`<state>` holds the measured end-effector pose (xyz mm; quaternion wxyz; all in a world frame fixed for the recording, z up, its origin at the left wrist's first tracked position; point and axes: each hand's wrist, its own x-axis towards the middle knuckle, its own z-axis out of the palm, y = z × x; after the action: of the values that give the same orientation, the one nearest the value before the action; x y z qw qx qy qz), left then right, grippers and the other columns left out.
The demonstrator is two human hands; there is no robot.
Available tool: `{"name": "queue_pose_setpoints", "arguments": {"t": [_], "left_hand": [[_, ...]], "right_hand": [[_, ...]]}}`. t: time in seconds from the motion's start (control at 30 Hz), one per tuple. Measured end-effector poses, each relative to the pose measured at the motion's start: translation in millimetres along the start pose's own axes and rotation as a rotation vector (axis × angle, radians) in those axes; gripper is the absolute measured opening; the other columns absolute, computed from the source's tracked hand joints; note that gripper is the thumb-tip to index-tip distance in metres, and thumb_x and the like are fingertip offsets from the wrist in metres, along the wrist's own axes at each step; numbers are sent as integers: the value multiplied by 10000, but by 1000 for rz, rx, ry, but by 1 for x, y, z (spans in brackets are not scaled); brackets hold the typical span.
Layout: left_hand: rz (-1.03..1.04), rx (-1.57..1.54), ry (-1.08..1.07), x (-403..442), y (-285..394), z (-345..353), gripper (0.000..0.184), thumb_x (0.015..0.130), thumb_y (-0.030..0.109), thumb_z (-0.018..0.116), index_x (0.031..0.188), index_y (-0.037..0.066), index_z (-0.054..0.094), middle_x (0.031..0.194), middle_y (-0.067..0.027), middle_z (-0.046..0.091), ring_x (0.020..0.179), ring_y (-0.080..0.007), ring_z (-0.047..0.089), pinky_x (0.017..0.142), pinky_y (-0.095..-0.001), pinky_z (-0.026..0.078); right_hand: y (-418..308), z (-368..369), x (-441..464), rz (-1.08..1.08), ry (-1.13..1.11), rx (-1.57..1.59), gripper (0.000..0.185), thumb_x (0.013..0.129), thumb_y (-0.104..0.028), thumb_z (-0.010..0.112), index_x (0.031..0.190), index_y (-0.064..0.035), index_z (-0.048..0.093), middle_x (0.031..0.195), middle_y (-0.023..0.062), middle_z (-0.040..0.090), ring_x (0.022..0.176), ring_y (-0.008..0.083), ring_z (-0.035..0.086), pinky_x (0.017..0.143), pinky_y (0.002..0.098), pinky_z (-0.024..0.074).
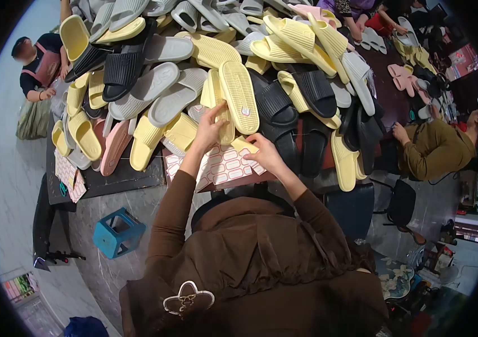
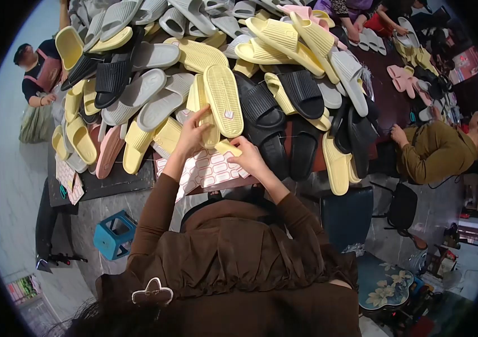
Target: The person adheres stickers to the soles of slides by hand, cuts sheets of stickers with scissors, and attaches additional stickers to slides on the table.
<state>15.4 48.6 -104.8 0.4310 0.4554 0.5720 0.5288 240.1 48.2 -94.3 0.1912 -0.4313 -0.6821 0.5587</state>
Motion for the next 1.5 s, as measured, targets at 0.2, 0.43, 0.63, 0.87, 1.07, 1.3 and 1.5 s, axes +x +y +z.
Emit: {"name": "queue_pose_setpoints", "arguments": {"t": [0.2, 0.43, 0.63, 0.87, 1.07, 1.3, 1.5], "left_hand": [[260, 561, 179, -5, 29, -23, 460, 834, -70, 589, 1276, 54, 578, 1223, -107, 603, 1055, -188, 583, 907, -287, 474], [377, 672, 303, -38, 74, -12, 321, 879, 18, 622, 1199, 24, 604, 1073, -86, 638, 921, -164, 608, 840, -295, 497], [-143, -472, 28, -63, 109, 10, 142, 924, 106, 635, 1011, -7, 639, 870, -16, 653, 767, -82, 605, 713, -233, 488], [-138, -589, -7, -56, 129, 2, 101, 925, 82, 620, 980, -2, 631, 879, -16, 656, 789, -71, 604, 710, -218, 484], [-163, -637, 16, -44, 138, 5, 110, 924, 64, 597, 1004, -8, 618, 938, -30, 651, 825, -73, 591, 719, -224, 479], [-198, -461, -66, -42, 127, 6, 167, 878, 10, 626, 1044, 0, 615, 855, -16, 653, 671, -78, 614, 602, -221, 520], [-317, -318, -171, -37, 131, -1, 114, 828, -28, 655, 934, 9, 634, 742, 14, 625, 571, -37, 532, 504, -180, 402]], "right_hand": [[-37, -7, 11, -32, -3, 309, 532, 715, 12, 785, 1169, 10, 506, 957, 133, 678, 897, 162, 657, 789, 276, 512], [-71, 1, 21, -200, 128, 442, 582, 716, 17, 782, 1210, 19, 476, 984, 132, 676, 910, 147, 649, 793, 268, 513], [-115, -6, 12, -290, 137, 259, 556, 772, 31, 737, 1247, 39, 447, 1049, 139, 663, 978, 158, 640, 854, 264, 506], [-127, -24, 16, -174, -85, 724, 321, 867, 14, 651, 1165, 84, 551, 1031, 107, 675, 946, 145, 650, 843, 253, 520], [-133, -20, 21, -137, 11, 802, 216, 897, -14, 624, 1097, 67, 633, 972, 80, 694, 865, 123, 660, 791, 240, 528], [-135, -11, 22, -262, 246, 836, 180, 873, -21, 641, 1049, 13, 656, 980, 54, 693, 848, 148, 639, 820, 297, 505], [-146, -36, 6, -891, 590, -545, 199, 765, -73, 697, 963, -62, 683, 963, 23, 666, 1021, 221, 580, 939, 390, 361]]}}
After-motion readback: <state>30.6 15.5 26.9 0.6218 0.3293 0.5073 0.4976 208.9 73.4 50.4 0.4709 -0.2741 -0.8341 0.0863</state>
